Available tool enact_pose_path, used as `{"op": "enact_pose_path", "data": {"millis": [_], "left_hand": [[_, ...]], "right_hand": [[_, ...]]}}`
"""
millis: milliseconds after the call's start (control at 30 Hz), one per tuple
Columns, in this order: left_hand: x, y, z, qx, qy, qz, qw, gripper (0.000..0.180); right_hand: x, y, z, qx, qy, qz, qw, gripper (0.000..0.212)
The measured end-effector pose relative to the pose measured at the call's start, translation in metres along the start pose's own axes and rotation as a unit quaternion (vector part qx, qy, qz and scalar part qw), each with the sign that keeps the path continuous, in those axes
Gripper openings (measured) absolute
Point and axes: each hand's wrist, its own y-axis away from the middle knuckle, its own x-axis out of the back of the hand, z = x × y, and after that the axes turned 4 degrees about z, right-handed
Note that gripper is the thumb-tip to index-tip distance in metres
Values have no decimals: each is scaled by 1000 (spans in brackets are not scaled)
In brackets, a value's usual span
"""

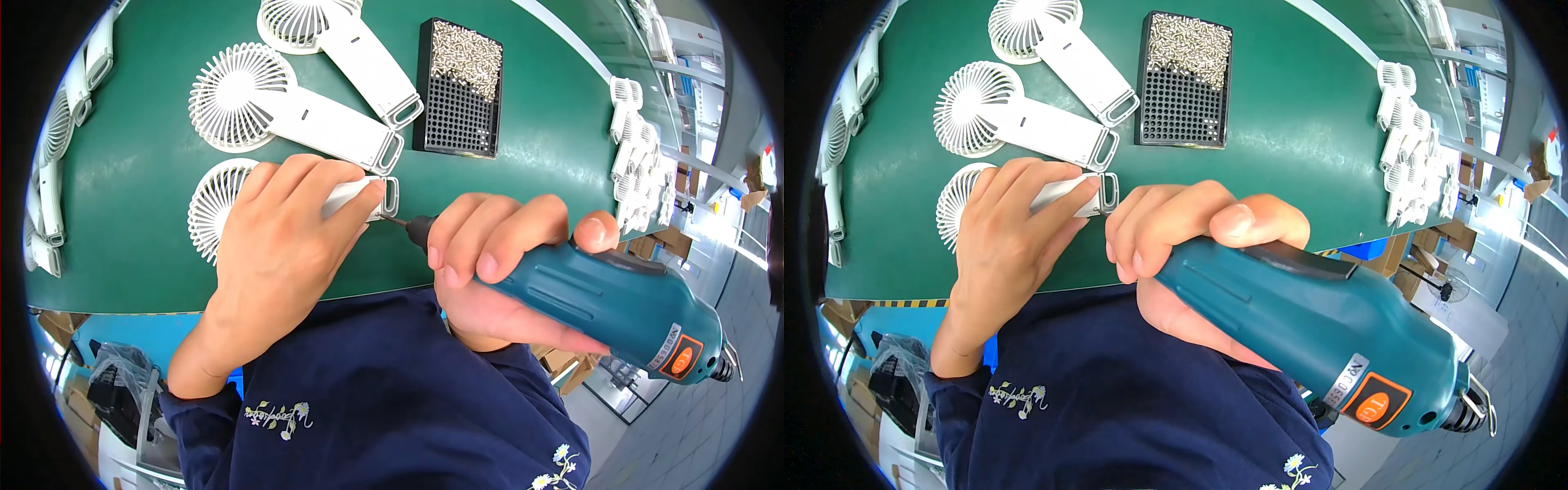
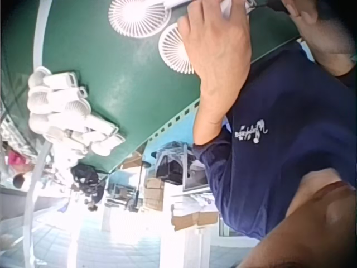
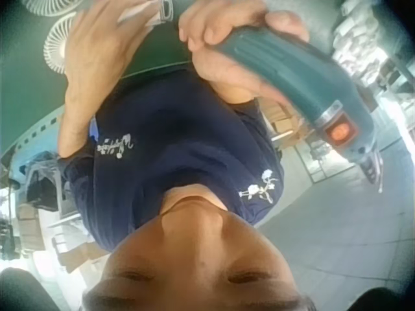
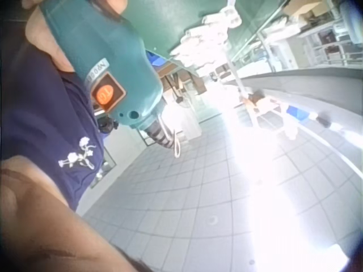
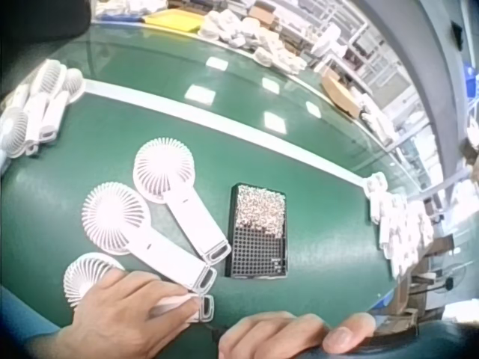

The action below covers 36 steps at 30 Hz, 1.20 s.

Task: Drive screws into the base of portable fan handles using an electric screwdriver.

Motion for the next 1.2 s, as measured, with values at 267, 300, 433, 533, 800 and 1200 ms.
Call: {"op": "enact_pose_path", "data": {"millis": [267,300,433,533,800,1200], "left_hand": [[-1,2,-1,2,8,4,1000,29],[-2,2,-1,3,8,4,1000,29],[-4,1,-2,0,8,11,1000,29],[-4,2,-2,0,7,10,1000,30],[-3,2,-1,3,7,12,1000,29],[-3,2,-2,2,2,9,1000,29]], "right_hand": [[-1,4,-1,-15,1,-30,999,74],[0,4,-3,-21,3,-34,999,73],[-4,1,-3,-2,-12,6,1000,74],[-4,-1,-2,-5,0,0,1000,74],[-2,0,0,-6,-3,-14,1000,76],[9,-9,9,-26,-54,-6,998,84]]}}
